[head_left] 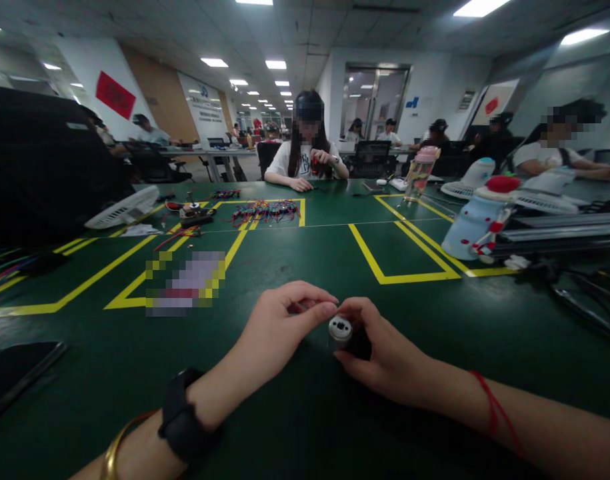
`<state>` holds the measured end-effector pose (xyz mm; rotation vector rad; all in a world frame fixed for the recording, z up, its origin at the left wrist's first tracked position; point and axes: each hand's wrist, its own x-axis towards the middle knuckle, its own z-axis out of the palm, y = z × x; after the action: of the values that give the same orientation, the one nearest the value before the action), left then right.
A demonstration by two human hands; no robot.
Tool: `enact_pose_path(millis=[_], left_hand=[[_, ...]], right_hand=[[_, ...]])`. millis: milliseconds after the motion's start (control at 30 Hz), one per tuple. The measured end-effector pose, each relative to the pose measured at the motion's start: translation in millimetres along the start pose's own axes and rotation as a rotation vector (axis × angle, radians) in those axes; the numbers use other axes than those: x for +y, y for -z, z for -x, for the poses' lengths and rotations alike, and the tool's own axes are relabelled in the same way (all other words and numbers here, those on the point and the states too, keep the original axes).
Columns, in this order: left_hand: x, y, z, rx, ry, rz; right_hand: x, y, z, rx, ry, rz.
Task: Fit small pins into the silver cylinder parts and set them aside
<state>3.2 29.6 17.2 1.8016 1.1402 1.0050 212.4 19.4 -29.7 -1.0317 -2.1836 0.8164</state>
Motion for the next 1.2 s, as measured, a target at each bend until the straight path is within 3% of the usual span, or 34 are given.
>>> enact_pose_path(millis=[100,267,500,633,800,933,1100,1200], left_hand=[[-9,4.6,3,-0.038,0.030,-0.110],[-25,-3.9,10,-0.225,-0.164,-0.360],[-23,-11.8,14,-0.254,-0.252,-0.548],[-24,-0.1,15,-0.194,-0.169,-0.415],[-46,38.6,16,0.007,0.117,-0.109],[-67,58.6,18,0.163,0.223,0.155],[-72,57.1,15,0.230,0.254,0.333],[-70,56.2,15,0.246,0.252,0.421]], right_hand=[[2,9,0,-0.026,-0.025,0.041],[4,12,-1,-0.007,-0.042,0.058],[4,11,-3,-0.009,-0.022,0.067],[3,11,-3,-0.015,-0.019,0.071],[7,20,2,0.021,-0.034,0.104],[23,55,19,0.200,-0.139,0.243],[71,132,67,0.504,-0.492,0.514],[105,175,103,0.621,-0.683,0.684]])
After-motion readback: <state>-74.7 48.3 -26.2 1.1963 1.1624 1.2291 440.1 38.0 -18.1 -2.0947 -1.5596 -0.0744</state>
